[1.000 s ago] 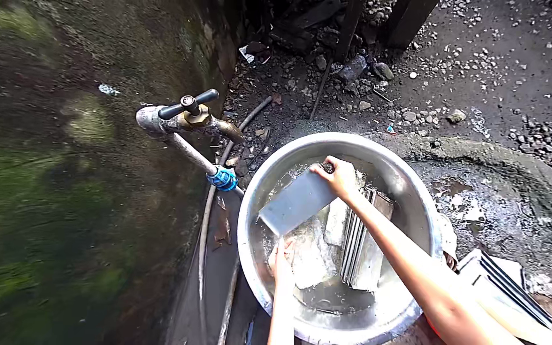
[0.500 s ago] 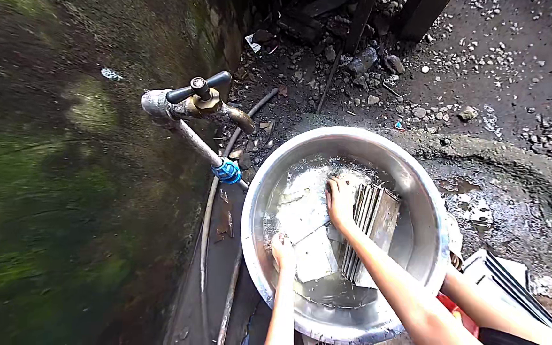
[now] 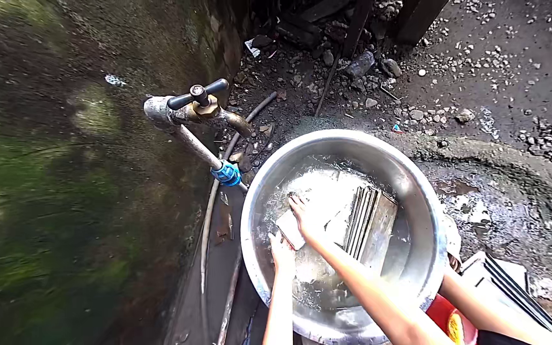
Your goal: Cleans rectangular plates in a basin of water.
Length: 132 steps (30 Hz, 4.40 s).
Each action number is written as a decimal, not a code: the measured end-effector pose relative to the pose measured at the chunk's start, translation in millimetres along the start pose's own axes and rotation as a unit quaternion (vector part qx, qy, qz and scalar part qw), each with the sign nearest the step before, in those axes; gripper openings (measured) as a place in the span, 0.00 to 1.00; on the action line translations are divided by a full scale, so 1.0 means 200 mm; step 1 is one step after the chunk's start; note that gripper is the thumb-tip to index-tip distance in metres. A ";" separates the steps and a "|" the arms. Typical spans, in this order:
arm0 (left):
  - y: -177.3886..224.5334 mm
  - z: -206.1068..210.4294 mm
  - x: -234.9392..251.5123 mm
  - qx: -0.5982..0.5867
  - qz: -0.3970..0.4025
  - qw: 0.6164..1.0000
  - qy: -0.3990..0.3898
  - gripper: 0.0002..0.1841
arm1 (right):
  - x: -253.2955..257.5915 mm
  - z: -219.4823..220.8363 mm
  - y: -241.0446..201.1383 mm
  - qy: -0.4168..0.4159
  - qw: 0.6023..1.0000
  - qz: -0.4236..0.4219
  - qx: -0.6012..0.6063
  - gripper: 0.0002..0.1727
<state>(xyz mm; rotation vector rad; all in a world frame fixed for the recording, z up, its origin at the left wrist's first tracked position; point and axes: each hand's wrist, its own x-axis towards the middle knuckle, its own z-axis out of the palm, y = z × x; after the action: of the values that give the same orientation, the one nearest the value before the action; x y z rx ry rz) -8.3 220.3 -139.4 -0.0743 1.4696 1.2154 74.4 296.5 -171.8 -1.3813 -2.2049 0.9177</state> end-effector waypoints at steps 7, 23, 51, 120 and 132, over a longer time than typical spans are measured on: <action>0.00 -0.01 0.02 -0.063 0.020 0.998 0.024 0.37 | -0.35 0.02 -0.11 -0.034 0.987 -0.060 0.147 0.22; 0.06 -0.01 -0.04 -0.120 -0.002 0.992 -0.027 0.43 | -0.17 -0.03 -0.28 0.050 0.963 -0.040 0.261 0.20; 0.00 -0.01 -0.04 -0.082 -0.016 0.996 -0.037 0.43 | 0.08 0.07 -0.28 -0.011 0.990 0.079 0.114 0.23; 0.01 0.02 0.07 -0.086 -0.053 0.995 0.018 0.23 | -0.43 -0.17 -0.12 -0.110 0.987 -0.106 -0.040 0.28; 0.02 0.02 0.05 -0.113 -0.104 0.988 0.005 0.26 | -0.32 -0.50 -0.07 -0.016 0.998 -0.037 -0.042 0.24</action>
<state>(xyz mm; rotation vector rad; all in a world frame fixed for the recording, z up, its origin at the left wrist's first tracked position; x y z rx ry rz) -11.3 231.1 -143.3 -0.3792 1.2932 1.2052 154.4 267.9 -88.8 -1.3194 -2.3263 0.8347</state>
